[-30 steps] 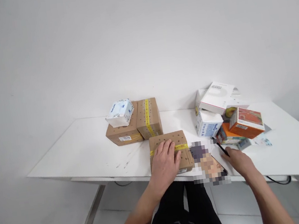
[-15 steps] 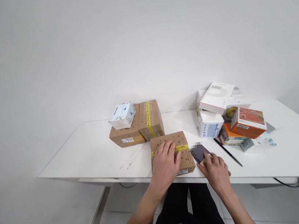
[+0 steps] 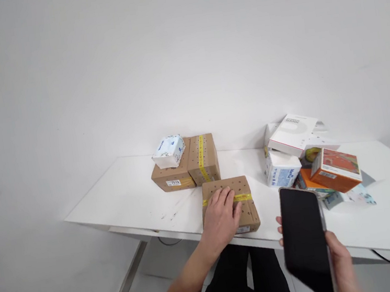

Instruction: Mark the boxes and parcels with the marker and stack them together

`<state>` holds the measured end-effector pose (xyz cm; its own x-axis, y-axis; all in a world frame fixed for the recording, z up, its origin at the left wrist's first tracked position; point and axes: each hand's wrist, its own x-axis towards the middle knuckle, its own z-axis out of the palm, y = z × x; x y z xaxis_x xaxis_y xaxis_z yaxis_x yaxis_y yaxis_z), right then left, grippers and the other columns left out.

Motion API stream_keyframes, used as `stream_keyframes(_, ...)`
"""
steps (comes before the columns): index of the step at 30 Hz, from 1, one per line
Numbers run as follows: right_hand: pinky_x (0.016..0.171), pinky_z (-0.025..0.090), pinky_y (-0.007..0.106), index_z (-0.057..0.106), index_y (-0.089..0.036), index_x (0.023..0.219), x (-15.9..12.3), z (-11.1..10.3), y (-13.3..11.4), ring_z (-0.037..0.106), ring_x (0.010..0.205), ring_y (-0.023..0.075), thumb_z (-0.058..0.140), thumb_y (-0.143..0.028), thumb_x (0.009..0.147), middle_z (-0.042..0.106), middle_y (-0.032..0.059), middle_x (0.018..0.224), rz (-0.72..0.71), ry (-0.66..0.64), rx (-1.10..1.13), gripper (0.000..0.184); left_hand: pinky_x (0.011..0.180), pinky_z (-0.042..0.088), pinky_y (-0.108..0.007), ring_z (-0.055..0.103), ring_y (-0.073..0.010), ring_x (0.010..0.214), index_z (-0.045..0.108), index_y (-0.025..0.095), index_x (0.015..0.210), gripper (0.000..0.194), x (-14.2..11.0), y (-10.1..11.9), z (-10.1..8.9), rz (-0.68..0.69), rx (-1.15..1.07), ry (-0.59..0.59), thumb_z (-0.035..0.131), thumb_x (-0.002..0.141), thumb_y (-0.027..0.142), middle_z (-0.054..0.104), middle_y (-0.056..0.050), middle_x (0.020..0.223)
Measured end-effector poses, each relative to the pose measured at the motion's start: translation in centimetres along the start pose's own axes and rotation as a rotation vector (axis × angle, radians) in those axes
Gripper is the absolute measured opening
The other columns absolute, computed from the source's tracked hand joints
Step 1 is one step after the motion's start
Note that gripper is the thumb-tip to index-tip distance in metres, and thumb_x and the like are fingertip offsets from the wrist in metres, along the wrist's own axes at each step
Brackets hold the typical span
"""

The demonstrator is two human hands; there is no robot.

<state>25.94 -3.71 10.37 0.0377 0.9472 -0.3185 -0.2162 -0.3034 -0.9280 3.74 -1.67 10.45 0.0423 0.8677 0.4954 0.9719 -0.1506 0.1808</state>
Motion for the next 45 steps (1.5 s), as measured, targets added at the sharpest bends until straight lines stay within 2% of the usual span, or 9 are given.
stream_keyframes(3, 0.07, 0.059, 0.052, 0.068, -0.027, 0.11, -2.0, 2.9, -1.4, 0.071, 0.089, 0.0334, 0.025, -0.07, 0.085, 0.07, 0.0131, 0.114, 0.133, -0.189, 0.201, 0.066, 0.099, 0.046, -0.041, 0.053, -0.0266, 0.117, 0.057, 0.012, 0.116, 0.03, 0.0, 0.1, 0.1, -0.006, 0.001, -0.012, 0.047, 0.093, 0.029, 0.062, -0.011, 0.121)
stream_keyframes(6, 0.076, 0.058, 0.052, 0.072, -0.022, 0.105, -2.1, 5.7, -2.5, 0.069, 0.093, 0.0342, 0.028, -0.073, 0.081, 0.07, 0.0161, 0.111, 0.29, -0.367, 0.31, 0.072, 0.1, 0.046, -0.041, 0.053, -0.0267, 0.117, 0.057, 0.012, 0.115, 0.03, 0.1, -0.1, -0.1, -0.017, -0.016, -0.034, 0.046, 0.093, 0.027, 0.061, -0.013, 0.12)
stream_keyframes(11, 0.084, 0.055, 0.049, 0.069, -0.018, 0.112, -1.1, 9.1, -3.6, 0.067, 0.1, 0.0314, 0.043, -0.059, 0.083, 0.07, 0.0153, 0.113, 0.419, -0.514, 0.493, 0.056, 0.102, 0.044, -0.038, 0.051, -0.0238, 0.117, 0.057, 0.016, 0.117, 0.033, 0.7, -1.6, -1.8, 0.003, -0.206, -0.22, 0.051, 0.085, 0.018, 0.059, -0.011, 0.12)
stream_keyframes(14, 0.087, 0.053, 0.05, 0.068, -0.015, 0.111, -0.6, 10.2, -3.4, 0.066, 0.101, 0.0308, 0.042, -0.055, 0.085, 0.07, 0.0155, 0.113, 0.528, -0.58, 0.626, 0.055, 0.106, 0.039, -0.043, 0.049, -0.0266, 0.118, 0.059, 0.018, 0.114, 0.034, 0.6, -2.4, -2.1, -0.059, -0.233, -0.224, 0.056, 0.08, 0.022, 0.059, -0.01, 0.12)
stream_keyframes(21, 0.089, 0.052, 0.051, 0.065, -0.012, 0.118, -0.3, 11.2, -1.7, 0.066, 0.102, 0.0295, 0.042, -0.046, 0.089, 0.07, 0.0169, 0.111, 0.586, -0.687, 0.719, 0.05, 0.101, 0.041, -0.043, 0.052, -0.0265, 0.109, 0.06, 0.023, 0.112, 0.032, 0.2, -2.7, -0.8, -0.152, -0.27, -0.131, 0.05, 0.082, 0.022, 0.062, -0.007, 0.112)
stream_keyframes(26, 0.089, 0.052, 0.05, 0.065, -0.011, 0.116, -0.7, 11.7, -1.5, 0.067, 0.099, 0.0297, 0.045, -0.049, 0.087, 0.07, 0.0182, 0.112, 0.593, -0.71, 0.731, 0.052, 0.097, 0.043, -0.041, 0.056, -0.0256, 0.105, 0.063, 0.027, 0.105, 0.03, 0.5, -2.3, -1.7, -0.208, -0.348, -0.083, 0.043, 0.085, 0.017, 0.064, -0.006, 0.109)
stream_keyframes(30, 0.087, 0.053, 0.05, 0.064, -0.013, 0.119, -0.7, 11.9, -1.7, 0.068, 0.097, 0.029, 0.046, -0.047, 0.087, 0.07, 0.0165, 0.111, 0.567, -0.709, 0.733, 0.051, 0.097, 0.042, -0.04, 0.056, -0.0248, 0.105, 0.063, 0.027, 0.105, 0.034, 0.5, -2.3, -1.8, -0.236, -0.365, -0.104, 0.037, 0.087, 0.015, 0.065, -0.006, 0.107)
stream_keyframes(38, 0.085, 0.054, 0.048, 0.065, -0.012, 0.116, -0.5, 11.9, -1.6, 0.069, 0.094, 0.0287, 0.047, -0.041, 0.087, 0.071, 0.016, 0.109, 0.539, -0.662, 0.762, 0.045, 0.099, 0.042, -0.043, 0.055, -0.027, 0.108, 0.061, 0.023, 0.11, 0.034, 0.5, -3.0, -0.6, -0.217, -0.288, -0.164, 0.047, 0.079, 0.02, 0.063, -0.008, 0.11)
stream_keyframes(45, 0.082, 0.055, 0.046, 0.063, -0.014, 0.121, -0.4, 12.0, -1.5, 0.069, 0.092, 0.0283, 0.05, -0.048, 0.086, 0.071, 0.016, 0.106, 0.534, -0.738, 0.761, 0.051, 0.098, 0.043, -0.042, 0.056, -0.0268, 0.106, 0.062, 0.023, 0.108, 0.031, 0.7, -2.7, -1.3, -0.21, -0.266, -0.192, 0.048, 0.081, 0.024, 0.064, -0.008, 0.11)
